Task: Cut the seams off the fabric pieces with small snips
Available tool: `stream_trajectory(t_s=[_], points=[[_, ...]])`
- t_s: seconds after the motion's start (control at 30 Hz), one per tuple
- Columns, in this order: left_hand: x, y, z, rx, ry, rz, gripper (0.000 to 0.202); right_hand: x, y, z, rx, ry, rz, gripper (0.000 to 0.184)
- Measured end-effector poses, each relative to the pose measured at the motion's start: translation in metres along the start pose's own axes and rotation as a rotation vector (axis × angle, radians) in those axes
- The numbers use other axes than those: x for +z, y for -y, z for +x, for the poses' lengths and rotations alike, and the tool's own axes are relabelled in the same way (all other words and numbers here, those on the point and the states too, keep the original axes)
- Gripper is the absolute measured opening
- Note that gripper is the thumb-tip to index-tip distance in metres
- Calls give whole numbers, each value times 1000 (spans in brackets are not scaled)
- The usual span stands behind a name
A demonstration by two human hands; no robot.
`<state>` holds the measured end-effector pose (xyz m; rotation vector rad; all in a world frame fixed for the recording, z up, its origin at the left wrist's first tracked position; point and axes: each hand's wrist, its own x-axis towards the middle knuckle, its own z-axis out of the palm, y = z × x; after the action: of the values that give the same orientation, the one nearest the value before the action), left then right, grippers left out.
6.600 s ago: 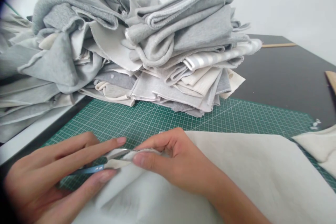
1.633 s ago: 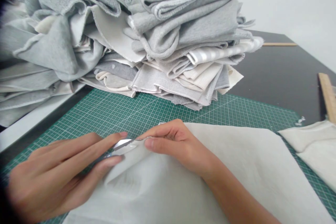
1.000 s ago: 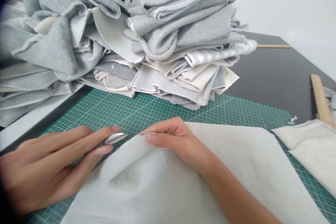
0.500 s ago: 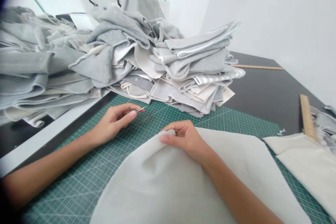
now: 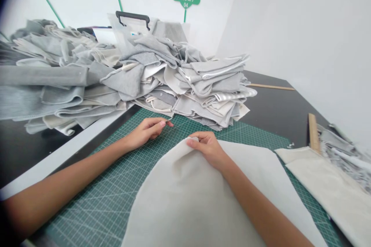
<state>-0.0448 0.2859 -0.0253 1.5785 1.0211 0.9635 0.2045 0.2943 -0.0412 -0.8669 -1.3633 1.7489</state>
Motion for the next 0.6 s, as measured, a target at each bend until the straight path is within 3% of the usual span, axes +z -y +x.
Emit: stream_trajectory(t_s=[0.3,0.6], points=[[0,5,2,-18,6,-55,53,2,2,-1,-20,-32,-47,18],[-2,4,4,1,46,-31,44,-1,-6,3,-146,-145,-204,24]])
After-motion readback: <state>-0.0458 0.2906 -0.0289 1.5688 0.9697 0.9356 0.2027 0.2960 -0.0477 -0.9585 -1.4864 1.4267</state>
